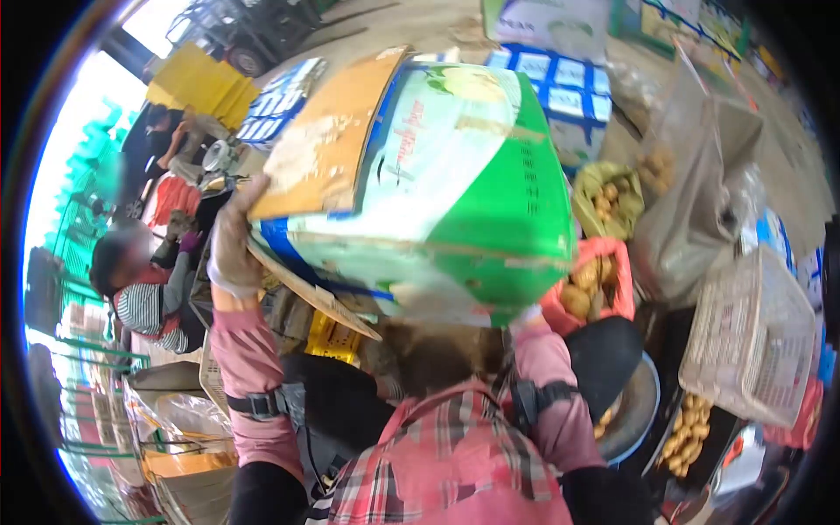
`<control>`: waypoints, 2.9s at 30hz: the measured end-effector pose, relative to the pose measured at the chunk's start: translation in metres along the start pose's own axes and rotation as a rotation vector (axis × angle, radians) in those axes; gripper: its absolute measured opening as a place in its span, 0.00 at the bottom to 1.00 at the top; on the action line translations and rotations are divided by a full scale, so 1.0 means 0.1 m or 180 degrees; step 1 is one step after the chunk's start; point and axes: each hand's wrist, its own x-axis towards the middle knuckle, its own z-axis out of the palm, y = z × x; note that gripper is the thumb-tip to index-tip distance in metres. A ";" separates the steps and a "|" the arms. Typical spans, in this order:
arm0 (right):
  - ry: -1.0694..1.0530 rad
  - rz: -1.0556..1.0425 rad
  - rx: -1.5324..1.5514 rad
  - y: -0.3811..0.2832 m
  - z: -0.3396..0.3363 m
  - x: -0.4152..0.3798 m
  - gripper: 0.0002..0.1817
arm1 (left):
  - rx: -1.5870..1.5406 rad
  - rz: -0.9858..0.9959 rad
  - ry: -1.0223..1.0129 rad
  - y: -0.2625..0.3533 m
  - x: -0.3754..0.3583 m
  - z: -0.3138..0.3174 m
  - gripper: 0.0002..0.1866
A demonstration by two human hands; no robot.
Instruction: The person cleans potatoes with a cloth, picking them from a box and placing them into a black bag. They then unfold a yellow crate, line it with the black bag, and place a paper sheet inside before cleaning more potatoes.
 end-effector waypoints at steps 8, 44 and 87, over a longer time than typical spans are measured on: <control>0.0423 0.0130 -0.1249 -0.95 0.47 0.18 0.28 | -0.1112 -0.1722 0.1376 -1.85 -1.14 0.21 0.25; 0.1603 0.0747 -0.3462 -1.98 -0.75 0.36 0.16 | 0.2954 -0.1735 0.0487 -2.43 -1.53 1.24 0.29; -0.1592 0.0639 -0.7417 1.01 1.89 -0.50 0.34 | 0.2893 -0.2075 0.0430 -2.44 -1.54 1.22 0.31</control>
